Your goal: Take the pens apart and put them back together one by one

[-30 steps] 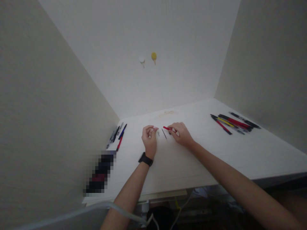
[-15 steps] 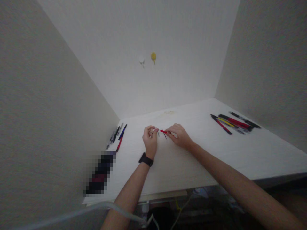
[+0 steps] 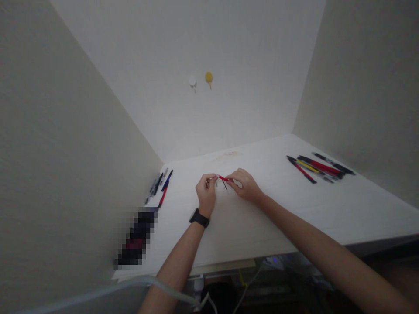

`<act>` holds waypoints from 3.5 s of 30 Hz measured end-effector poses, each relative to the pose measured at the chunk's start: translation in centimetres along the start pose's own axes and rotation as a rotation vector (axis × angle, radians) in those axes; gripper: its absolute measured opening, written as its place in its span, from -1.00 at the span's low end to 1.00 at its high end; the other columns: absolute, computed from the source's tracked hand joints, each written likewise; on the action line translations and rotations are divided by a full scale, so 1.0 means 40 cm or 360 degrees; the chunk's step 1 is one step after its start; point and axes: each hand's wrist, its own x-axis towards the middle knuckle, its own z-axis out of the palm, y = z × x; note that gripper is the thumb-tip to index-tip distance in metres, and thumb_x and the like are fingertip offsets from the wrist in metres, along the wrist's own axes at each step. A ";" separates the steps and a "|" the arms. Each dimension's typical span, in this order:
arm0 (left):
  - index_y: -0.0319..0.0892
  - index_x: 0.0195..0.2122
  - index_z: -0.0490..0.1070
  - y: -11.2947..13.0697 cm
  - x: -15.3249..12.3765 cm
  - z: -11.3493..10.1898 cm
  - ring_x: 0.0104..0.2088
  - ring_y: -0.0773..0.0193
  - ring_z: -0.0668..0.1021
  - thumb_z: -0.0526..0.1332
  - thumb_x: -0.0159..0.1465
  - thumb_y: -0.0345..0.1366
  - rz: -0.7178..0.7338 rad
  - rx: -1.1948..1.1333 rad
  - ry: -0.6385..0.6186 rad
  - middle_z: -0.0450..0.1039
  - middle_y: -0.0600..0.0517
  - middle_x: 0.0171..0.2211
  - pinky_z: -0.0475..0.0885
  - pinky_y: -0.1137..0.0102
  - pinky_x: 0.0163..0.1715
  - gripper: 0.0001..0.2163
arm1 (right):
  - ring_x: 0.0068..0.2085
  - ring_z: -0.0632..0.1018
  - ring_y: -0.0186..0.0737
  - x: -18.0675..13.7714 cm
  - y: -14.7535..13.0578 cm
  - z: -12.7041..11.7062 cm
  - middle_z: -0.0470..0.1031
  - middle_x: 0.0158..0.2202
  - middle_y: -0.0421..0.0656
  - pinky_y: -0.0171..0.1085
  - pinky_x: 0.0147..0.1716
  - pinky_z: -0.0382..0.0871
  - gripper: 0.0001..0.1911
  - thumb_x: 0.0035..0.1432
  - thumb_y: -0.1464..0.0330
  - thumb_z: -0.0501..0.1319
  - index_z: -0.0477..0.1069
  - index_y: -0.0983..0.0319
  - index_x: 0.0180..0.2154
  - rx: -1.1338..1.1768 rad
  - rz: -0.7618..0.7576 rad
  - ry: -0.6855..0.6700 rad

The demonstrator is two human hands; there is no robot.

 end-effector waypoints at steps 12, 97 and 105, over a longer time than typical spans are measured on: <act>-0.15 -0.26 0.52 0.001 0.005 -0.004 -0.27 0.26 0.52 0.14 0.29 -0.29 0.0119 0.0027 -0.0067 0.54 -0.04 -0.23 0.36 0.39 -0.32 -0.84 | -0.33 0.49 -0.17 0.004 0.003 0.001 0.57 -0.38 -0.11 -0.17 -0.23 0.32 -0.87 0.18 0.37 0.19 0.52 0.21 -0.30 0.0209 0.0363 0.0079; -0.16 -0.20 0.29 -0.061 0.016 0.002 -0.41 0.36 0.38 0.07 0.32 -0.26 -0.0239 -0.0144 0.0389 0.31 0.05 -0.36 0.30 0.46 -0.37 -0.88 | -0.43 0.43 -0.22 0.005 0.057 -0.003 0.50 -0.49 -0.16 -0.24 -0.38 0.27 -0.86 0.09 0.28 0.19 0.45 0.22 -0.37 0.0175 0.0817 0.0434; -0.12 0.05 0.25 -0.035 0.014 0.011 -0.51 0.45 0.34 0.14 0.28 -0.22 -0.0274 -0.0506 0.0406 0.23 0.13 -0.41 0.28 0.52 -0.48 -0.68 | -0.43 0.42 -0.24 0.005 0.057 -0.004 0.52 -0.45 -0.14 -0.26 -0.38 0.26 -0.85 0.09 0.28 0.19 0.45 0.22 -0.36 0.0166 0.0809 0.0416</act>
